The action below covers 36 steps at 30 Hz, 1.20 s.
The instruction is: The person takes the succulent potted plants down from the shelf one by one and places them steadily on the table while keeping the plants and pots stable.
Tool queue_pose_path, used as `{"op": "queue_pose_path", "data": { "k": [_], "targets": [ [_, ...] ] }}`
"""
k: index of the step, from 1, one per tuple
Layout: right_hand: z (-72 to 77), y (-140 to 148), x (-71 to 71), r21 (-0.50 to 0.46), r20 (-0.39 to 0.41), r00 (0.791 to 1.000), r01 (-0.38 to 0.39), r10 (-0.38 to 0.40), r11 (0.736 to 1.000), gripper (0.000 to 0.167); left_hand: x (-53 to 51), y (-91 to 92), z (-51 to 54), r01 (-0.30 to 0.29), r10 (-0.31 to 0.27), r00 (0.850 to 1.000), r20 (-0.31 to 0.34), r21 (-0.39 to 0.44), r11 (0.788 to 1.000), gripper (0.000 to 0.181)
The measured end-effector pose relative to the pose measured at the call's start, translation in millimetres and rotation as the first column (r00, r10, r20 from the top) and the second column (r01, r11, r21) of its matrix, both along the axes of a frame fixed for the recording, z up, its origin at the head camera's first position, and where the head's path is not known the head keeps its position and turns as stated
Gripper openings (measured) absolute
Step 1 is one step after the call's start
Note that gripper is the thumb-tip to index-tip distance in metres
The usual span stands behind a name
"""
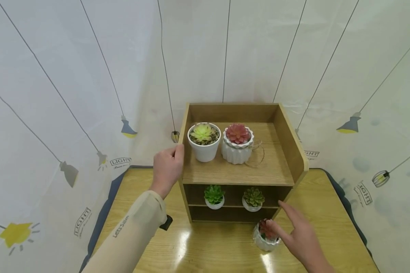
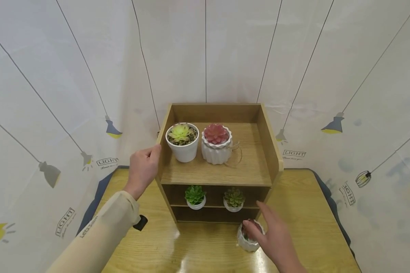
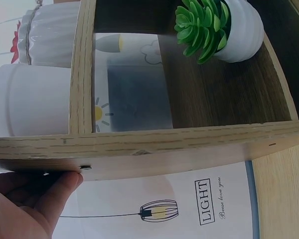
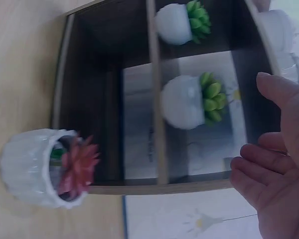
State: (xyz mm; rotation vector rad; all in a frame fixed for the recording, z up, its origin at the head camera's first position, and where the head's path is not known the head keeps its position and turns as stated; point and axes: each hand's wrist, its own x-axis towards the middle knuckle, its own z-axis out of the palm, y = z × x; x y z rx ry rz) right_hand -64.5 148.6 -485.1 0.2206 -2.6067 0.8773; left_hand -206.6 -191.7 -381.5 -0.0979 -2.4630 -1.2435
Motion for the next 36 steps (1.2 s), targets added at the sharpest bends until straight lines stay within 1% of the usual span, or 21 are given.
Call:
{"op": "queue_pose_path", "data": {
  "k": [4, 9, 13, 17, 21, 24, 29, 36],
  "targets": [
    [11.8, -2, -1.8, 0.005, -0.063, 0.997, -0.032, 0.032, 0.999, 0.061, -0.1, 0.6, 0.9, 0.001, -0.001, 1.000, -0.006, 0.003, 1.000, 0.056],
    [25.1, -6, -2.9, 0.009, -0.083, 0.996, -0.036, 0.037, 0.999, 0.060, 0.1, 1.4, 1.8, 0.009, -0.010, 1.000, 0.006, 0.003, 1.000, 0.056],
    [31.5, -7, -4.3, 0.022, -0.129, 0.991, -0.035, 0.038, 0.999, 0.059, 1.1, 1.7, 0.9, 0.014, -0.014, 1.000, 0.017, 0.008, 1.000, 0.057],
    [37.2, -8, -6.4, 0.025, -0.188, 0.981, -0.047, 0.051, 0.999, 0.060, 2.3, 2.1, -0.8, 0.015, -0.015, 1.000, 0.014, 0.015, 1.000, 0.056],
    [45.4, -9, -11.5, 0.009, -0.236, 0.968, -0.079, 0.079, 0.997, 0.060, 2.3, 2.2, -1.0, 0.011, -0.012, 1.000, 0.014, 0.021, 1.000, 0.056],
    [51.3, -10, -15.2, 0.008, -0.247, 0.965, -0.089, 0.088, 0.996, 0.058, 1.5, 2.0, -0.7, 0.009, -0.010, 1.000, 0.016, 0.027, 1.000, 0.056],
    [58.4, -13, -19.2, 0.028, -0.242, 0.966, -0.081, 0.086, 0.996, 0.057, 0.1, 1.4, -0.5, 0.009, -0.010, 1.000, 0.020, 0.019, 1.000, 0.057],
    [66.3, -17, -27.2, 0.024, -0.250, 0.962, -0.108, 0.111, 0.994, 0.057, -0.6, 1.0, 0.4, 0.004, -0.004, 1.000, -0.005, 0.003, 1.000, 0.056]
  ]
}}
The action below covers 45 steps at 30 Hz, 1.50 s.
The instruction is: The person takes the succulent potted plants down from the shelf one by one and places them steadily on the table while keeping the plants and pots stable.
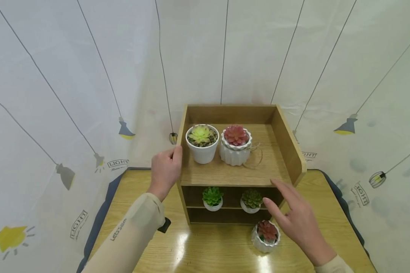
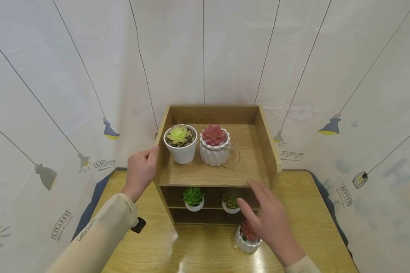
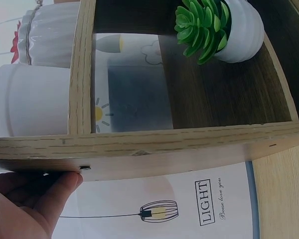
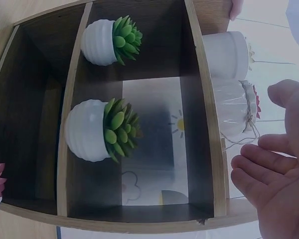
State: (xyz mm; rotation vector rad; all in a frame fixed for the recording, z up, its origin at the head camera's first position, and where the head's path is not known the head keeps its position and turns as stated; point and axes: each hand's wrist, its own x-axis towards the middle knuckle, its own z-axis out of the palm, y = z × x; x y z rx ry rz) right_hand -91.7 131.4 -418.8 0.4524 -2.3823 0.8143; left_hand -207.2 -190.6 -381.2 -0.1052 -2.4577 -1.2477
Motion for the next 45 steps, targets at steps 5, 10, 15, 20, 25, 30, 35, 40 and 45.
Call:
{"op": "queue_pose_path", "data": {
  "k": [5, 10, 15, 20, 25, 30, 35, 40, 45],
  "targets": [
    [3.4, -2, -5.8, -0.011, -0.010, 1.000, -0.018, 0.018, 1.000, 0.057, 0.0, -0.4, 0.0, -0.001, 0.001, 1.000, 0.003, -0.010, 1.000, 0.056],
    [6.0, -5, -10.7, -0.028, 0.014, 0.999, -0.031, 0.032, 0.999, 0.055, -0.2, -0.1, 0.2, 0.001, -0.001, 1.000, 0.003, -0.009, 1.000, 0.056],
    [9.9, -7, -17.8, -0.042, 0.041, 0.999, -0.030, 0.032, 0.999, 0.053, -0.4, -0.3, -0.1, -0.001, 0.001, 1.000, 0.006, -0.016, 1.000, 0.057],
    [12.2, -8, -25.3, -0.048, 0.046, 0.998, -0.032, 0.034, 0.998, 0.052, -1.1, -0.2, 0.3, 0.002, -0.001, 1.000, 0.019, -0.008, 1.000, 0.057],
    [13.5, -9, -30.5, -0.048, 0.059, 0.997, -0.043, 0.046, 0.998, 0.050, -2.0, -0.5, -1.4, 0.006, -0.005, 1.000, -0.001, 0.003, 1.000, 0.057],
    [14.5, -9, -35.7, -0.050, 0.044, 0.998, -0.046, 0.048, 0.998, 0.051, -1.7, -1.1, -2.8, 0.008, -0.008, 1.000, -0.011, 0.017, 1.000, 0.057],
    [16.9, -9, -38.4, -0.064, 0.035, 0.998, -0.047, 0.049, 0.997, 0.050, -2.0, -0.8, -3.0, 0.009, -0.008, 1.000, -0.014, 0.020, 1.000, 0.057],
    [19.3, -8, -41.3, -0.080, 0.024, 0.998, -0.051, 0.053, 0.995, 0.050, -2.1, -0.5, -2.8, 0.007, -0.007, 1.000, -0.018, 0.016, 1.000, 0.057],
    [21.8, -8, -45.0, -0.062, 0.027, 0.999, -0.044, 0.046, 0.997, 0.050, -1.8, -0.9, -3.4, 0.007, -0.007, 1.000, -0.018, 0.011, 1.000, 0.058]
  ]
}}
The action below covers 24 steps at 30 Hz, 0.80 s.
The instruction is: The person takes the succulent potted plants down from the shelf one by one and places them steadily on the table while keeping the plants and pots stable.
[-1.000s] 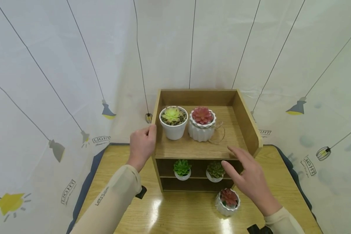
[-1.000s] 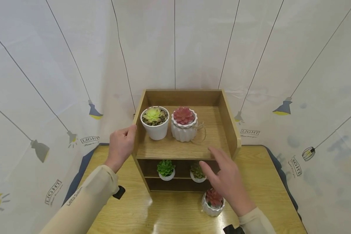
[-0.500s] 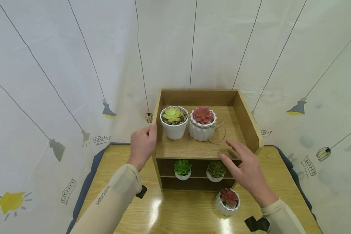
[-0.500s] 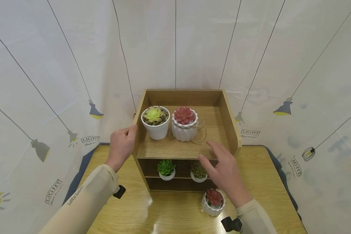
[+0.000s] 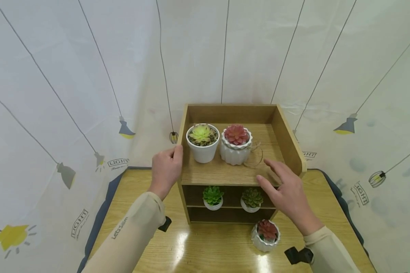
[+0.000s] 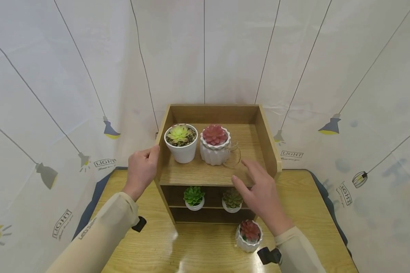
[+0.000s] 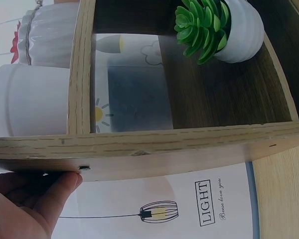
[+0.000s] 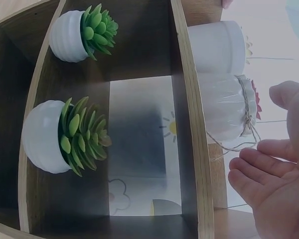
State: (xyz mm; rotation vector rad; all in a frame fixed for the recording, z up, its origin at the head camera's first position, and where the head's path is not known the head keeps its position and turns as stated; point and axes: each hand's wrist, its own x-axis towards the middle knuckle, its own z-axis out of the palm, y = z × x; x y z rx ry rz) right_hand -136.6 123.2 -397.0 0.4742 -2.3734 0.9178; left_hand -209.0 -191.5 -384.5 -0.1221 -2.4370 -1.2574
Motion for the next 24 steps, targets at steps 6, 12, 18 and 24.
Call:
{"op": "queue_pose_path", "data": {
  "k": [6, 12, 18, 24],
  "targets": [
    [3.3, -2, -5.4, 0.024, 0.046, 0.999, 0.007, -0.008, 1.000, 0.052, 0.5, -0.4, 0.1, -0.007, 0.007, 1.000, -0.012, -0.009, 1.000, 0.057],
    [6.5, -5, -11.9, 0.041, 0.066, 0.998, 0.013, -0.016, 0.999, 0.053, 0.5, -0.5, 0.1, -0.002, 0.002, 1.000, -0.003, -0.006, 1.000, 0.058],
    [10.0, -8, -18.9, 0.043, 0.093, 0.996, 0.009, -0.013, 0.999, 0.054, -0.2, -0.1, -1.1, -0.001, 0.001, 1.000, -0.001, 0.001, 1.000, 0.058],
    [13.3, -11, -27.4, 0.035, 0.099, 0.995, 0.008, -0.012, 0.999, 0.056, -0.8, -0.1, -1.3, -0.002, 0.002, 1.000, -0.016, -0.007, 1.000, 0.058]
  ]
}}
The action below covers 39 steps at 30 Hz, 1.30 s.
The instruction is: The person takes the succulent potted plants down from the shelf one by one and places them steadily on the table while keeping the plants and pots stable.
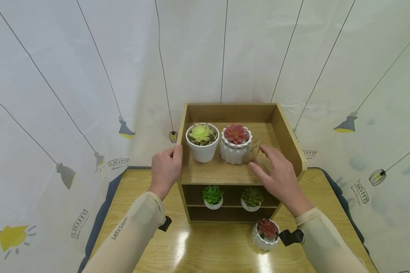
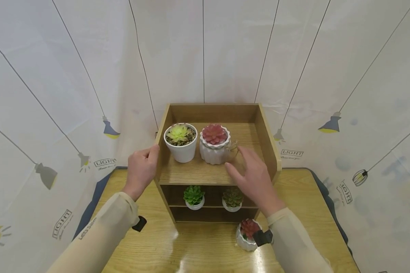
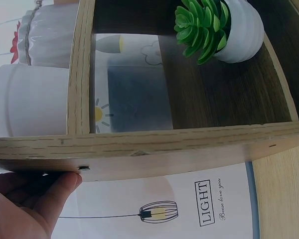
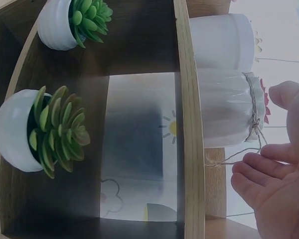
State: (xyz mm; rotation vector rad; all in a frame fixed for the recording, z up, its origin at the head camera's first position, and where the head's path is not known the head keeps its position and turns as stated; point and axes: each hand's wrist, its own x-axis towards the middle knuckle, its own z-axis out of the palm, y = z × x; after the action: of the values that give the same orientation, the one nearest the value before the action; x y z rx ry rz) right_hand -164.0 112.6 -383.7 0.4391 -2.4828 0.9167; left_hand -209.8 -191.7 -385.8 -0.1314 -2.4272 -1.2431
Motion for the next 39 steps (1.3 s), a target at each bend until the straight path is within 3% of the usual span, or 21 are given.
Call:
{"op": "queue_pose_path", "data": {
  "k": [8, 18, 25, 34, 39],
  "targets": [
    [3.8, -2, -9.2, 0.000, 0.019, 1.000, 0.012, -0.012, 1.000, 0.060, 0.3, 0.8, 1.3, 0.005, -0.005, 1.000, 0.022, 0.005, 1.000, 0.059],
    [14.0, -8, -23.5, -0.002, 0.142, 0.990, 0.026, -0.025, 1.000, 0.067, 0.5, 1.4, 2.1, -0.004, 0.004, 1.000, 0.015, -0.001, 1.000, 0.058],
    [16.7, -14, -36.8, 0.001, 0.171, 0.985, 0.024, -0.024, 1.000, 0.069, 1.3, 1.0, 1.7, -0.005, 0.005, 1.000, 0.000, -0.003, 1.000, 0.057],
    [22.3, -22, -49.2, -0.018, 0.304, 0.951, 0.058, -0.050, 0.998, 0.081, 2.3, 0.6, 2.8, -0.010, 0.010, 1.000, -0.007, -0.009, 1.000, 0.057],
    [23.5, -26, -57.6, -0.049, 0.333, 0.942, 0.062, -0.042, 0.997, 0.084, 2.8, 0.7, 2.9, -0.011, 0.011, 1.000, 0.004, -0.002, 1.000, 0.057]
  ]
}}
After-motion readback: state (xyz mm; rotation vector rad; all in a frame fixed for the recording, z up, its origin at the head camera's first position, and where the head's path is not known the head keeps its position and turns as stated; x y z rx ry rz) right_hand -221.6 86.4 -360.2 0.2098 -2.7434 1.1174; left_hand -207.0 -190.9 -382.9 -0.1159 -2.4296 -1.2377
